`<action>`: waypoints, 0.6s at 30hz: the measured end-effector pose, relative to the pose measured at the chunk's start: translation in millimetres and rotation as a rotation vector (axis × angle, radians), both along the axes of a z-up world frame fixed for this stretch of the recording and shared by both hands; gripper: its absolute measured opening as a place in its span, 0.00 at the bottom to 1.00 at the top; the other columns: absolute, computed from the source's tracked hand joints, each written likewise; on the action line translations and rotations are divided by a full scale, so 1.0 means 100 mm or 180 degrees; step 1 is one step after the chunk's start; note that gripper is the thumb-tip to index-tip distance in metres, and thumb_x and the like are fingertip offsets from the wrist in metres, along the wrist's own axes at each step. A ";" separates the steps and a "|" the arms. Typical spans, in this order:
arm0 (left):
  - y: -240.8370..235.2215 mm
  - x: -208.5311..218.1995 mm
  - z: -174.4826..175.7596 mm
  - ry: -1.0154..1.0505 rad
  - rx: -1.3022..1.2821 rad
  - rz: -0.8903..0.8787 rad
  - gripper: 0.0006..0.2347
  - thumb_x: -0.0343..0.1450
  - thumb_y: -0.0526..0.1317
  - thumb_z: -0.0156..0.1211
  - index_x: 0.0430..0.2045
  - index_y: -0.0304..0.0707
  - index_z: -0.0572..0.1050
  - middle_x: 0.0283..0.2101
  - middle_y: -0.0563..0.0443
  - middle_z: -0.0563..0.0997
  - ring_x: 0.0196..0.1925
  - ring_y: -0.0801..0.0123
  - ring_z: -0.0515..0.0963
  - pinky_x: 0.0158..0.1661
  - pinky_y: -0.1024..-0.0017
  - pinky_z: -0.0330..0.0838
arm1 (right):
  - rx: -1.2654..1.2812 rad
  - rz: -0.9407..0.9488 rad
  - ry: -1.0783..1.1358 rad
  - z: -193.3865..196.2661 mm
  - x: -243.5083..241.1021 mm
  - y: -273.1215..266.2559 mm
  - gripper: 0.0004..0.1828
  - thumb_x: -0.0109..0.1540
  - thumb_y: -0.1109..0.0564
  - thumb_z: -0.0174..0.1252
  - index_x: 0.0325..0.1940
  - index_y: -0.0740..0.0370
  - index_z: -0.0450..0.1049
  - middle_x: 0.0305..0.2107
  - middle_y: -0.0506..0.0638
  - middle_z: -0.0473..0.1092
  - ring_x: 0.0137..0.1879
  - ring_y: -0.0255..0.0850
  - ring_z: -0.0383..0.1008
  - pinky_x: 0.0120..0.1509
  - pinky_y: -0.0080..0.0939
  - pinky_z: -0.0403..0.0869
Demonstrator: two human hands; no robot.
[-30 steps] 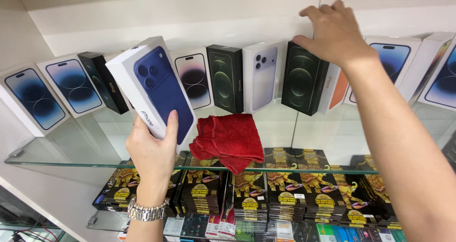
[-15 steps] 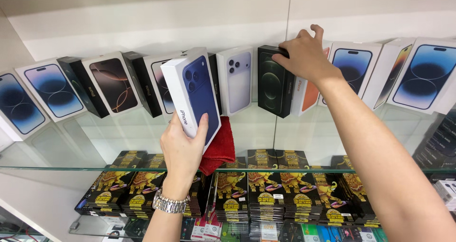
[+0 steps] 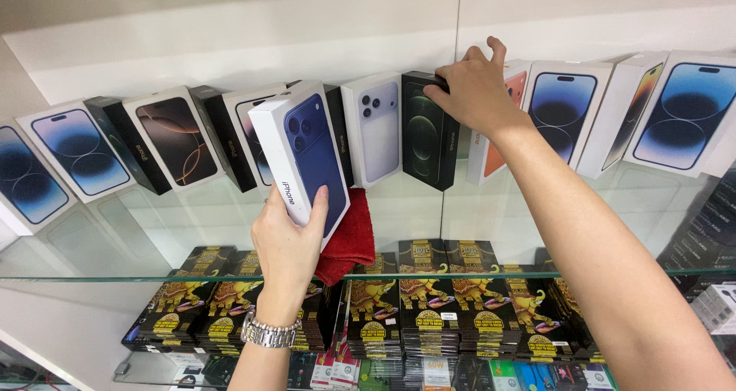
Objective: The person arranges iPhone boxes on a glass shelf, moving them into a neat row. They then wipe the glass shelf with a red cloth and adjust the boxes again.
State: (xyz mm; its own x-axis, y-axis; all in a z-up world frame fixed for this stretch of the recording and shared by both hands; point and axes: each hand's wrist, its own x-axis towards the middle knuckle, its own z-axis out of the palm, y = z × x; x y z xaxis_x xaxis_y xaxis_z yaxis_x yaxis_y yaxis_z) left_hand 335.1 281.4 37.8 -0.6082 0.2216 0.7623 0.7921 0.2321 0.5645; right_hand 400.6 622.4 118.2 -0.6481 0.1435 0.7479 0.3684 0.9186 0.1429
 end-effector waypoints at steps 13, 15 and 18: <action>0.16 0.13 0.09 0.0143 0.0227 -0.0304 0.17 0.70 0.45 0.65 0.44 0.28 0.77 0.36 0.36 0.85 0.35 0.52 0.87 0.37 0.62 0.79 | -0.0352 -0.0076 -0.0070 0.33 0.84 0.22 0.33 0.59 0.41 0.63 0.66 0.54 0.74 0.54 0.58 0.71 0.60 0.56 0.71 0.65 0.56 0.64; 0.30 0.22 0.07 0.0047 0.0205 -0.0404 0.17 0.69 0.46 0.65 0.42 0.29 0.77 0.35 0.37 0.85 0.34 0.52 0.87 0.37 0.62 0.79 | -0.1104 -0.0184 -0.0505 0.29 1.01 0.23 0.39 0.53 0.38 0.65 0.67 0.50 0.71 0.60 0.58 0.65 0.57 0.53 0.73 0.63 0.51 0.71; 0.54 0.36 0.01 0.0026 0.0085 -0.0544 0.17 0.69 0.46 0.65 0.44 0.30 0.76 0.33 0.36 0.85 0.34 0.49 0.86 0.36 0.61 0.78 | -0.0804 -0.0251 -0.0317 0.13 1.01 0.15 0.39 0.57 0.38 0.65 0.69 0.53 0.69 0.62 0.57 0.64 0.58 0.59 0.71 0.62 0.53 0.70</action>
